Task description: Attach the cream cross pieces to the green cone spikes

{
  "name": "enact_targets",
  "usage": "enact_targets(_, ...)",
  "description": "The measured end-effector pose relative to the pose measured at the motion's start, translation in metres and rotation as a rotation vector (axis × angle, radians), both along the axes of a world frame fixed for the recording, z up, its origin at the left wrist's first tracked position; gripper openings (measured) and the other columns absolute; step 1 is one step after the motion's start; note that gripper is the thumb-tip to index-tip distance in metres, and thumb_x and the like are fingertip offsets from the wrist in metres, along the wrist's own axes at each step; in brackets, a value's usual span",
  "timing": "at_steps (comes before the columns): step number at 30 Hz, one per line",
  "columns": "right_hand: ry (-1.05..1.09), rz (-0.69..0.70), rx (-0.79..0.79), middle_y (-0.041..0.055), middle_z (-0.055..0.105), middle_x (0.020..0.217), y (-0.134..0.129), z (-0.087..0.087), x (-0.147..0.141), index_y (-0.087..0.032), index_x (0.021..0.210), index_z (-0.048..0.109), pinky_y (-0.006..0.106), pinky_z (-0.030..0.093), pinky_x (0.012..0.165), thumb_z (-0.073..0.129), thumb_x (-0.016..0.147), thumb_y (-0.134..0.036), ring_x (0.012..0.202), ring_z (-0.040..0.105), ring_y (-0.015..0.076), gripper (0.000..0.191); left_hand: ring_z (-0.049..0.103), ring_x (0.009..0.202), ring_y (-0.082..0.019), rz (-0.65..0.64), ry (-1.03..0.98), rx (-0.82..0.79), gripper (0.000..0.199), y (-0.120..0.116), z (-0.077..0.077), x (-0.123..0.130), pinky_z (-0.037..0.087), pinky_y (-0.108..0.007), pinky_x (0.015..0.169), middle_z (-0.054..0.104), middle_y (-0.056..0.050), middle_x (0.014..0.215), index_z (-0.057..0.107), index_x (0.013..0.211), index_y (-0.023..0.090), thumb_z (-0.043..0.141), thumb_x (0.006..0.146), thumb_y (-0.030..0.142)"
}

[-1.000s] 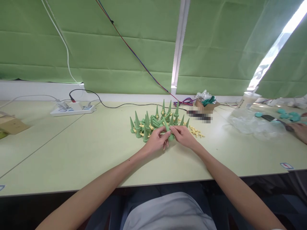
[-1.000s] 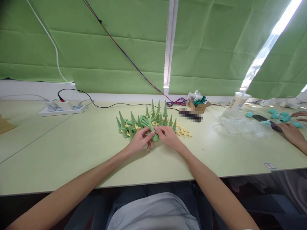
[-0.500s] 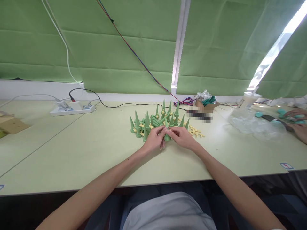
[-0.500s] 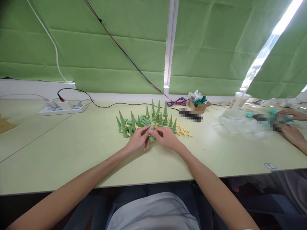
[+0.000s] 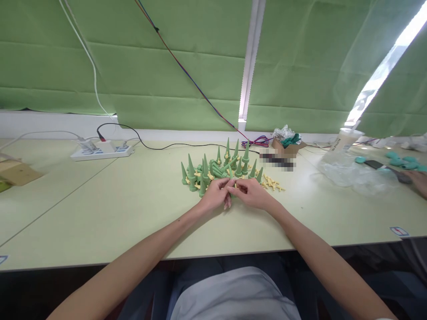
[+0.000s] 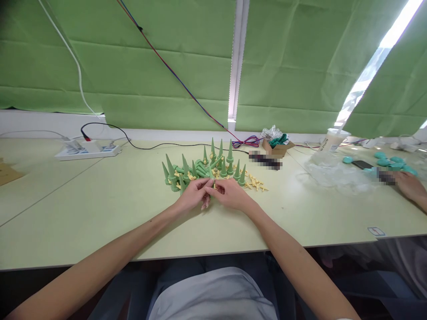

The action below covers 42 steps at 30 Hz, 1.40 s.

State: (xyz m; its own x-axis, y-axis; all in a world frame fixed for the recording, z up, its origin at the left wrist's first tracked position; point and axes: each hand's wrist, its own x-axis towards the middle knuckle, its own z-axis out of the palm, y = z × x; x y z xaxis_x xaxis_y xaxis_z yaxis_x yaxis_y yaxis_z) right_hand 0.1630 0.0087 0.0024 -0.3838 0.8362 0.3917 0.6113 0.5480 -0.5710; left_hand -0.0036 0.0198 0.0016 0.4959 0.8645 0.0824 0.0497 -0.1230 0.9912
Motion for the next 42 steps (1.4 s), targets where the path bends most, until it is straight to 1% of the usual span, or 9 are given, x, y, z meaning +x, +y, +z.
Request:
enact_targets(9,-0.017,0.017,-0.012,-0.0064,0.030,0.051,0.000,-0.003,-0.001,-0.019,0.058,0.032,0.026,0.021,0.049,0.048,0.093,-0.047,0.048,0.026,0.0083,0.047,0.047,0.035,-0.009,-0.025,0.014,0.000,0.045,0.005,-0.009,-0.001,0.036,-0.020,0.035,0.049,0.003,0.045,0.054,0.076,0.017,0.050,0.088,0.060)
enact_targets(16,-0.017,0.029,-0.035,-0.0062,0.032,0.052,0.001,-0.004,0.001,-0.019,0.060,0.035,0.025,0.022,0.049,0.047,0.093,-0.048,0.049,0.027,0.0084,0.046,0.045,0.035,-0.008,-0.027,0.009,-0.009,0.048,0.004,-0.009,-0.001,0.034,-0.020,0.035,0.048,0.004,0.045,0.054,0.076,0.016,0.050,0.087,0.062)
enact_targets(24,-0.004,0.042,-0.031,-0.0060,0.030,0.051,0.002,-0.006,0.001,-0.020,0.058,0.031,0.026,0.021,0.049,0.046,0.093,-0.049,0.048,0.026,0.0084,0.048,0.041,0.033,-0.007,-0.025,0.011,-0.016,0.050,0.003,-0.010,0.000,0.032,-0.019,0.035,0.047,0.005,0.043,0.056,0.078,0.016,0.048,0.086,0.065)
enact_targets(29,-0.015,0.054,-0.041,-0.0063,0.029,0.051,0.001,-0.005,0.001,-0.019,0.059,0.032,0.026,0.020,0.050,0.045,0.094,-0.048,0.048,0.025,0.0085,0.047,0.039,0.032,-0.007,-0.032,0.014,-0.012,0.051,0.002,-0.009,0.000,0.031,-0.019,0.035,0.048,0.005,0.044,0.059,0.082,0.016,0.047,0.087,0.065)
enact_targets(34,-0.016,0.049,-0.038,-0.0064,0.028,0.052,0.001,-0.004,0.001,-0.019,0.059,0.032,0.026,0.020,0.050,0.045,0.094,-0.049,0.049,0.025,0.0085,0.048,0.038,0.032,-0.007,-0.026,0.019,-0.010,0.051,0.002,-0.009,-0.001,0.030,-0.019,0.035,0.047,0.004,0.044,0.058,0.082,0.015,0.047,0.087,0.065)
enact_targets(42,-0.021,0.055,-0.038,-0.0062,0.029,0.051,0.001,-0.004,0.001,-0.019,0.059,0.033,0.025,0.020,0.048,0.046,0.094,-0.047,0.048,0.025,0.0085,0.047,0.037,0.032,-0.007,-0.036,0.021,-0.012,0.053,0.004,-0.011,0.000,0.030,-0.019,0.035,0.047,0.004,0.043,0.059,0.084,0.015,0.045,0.087,0.065)
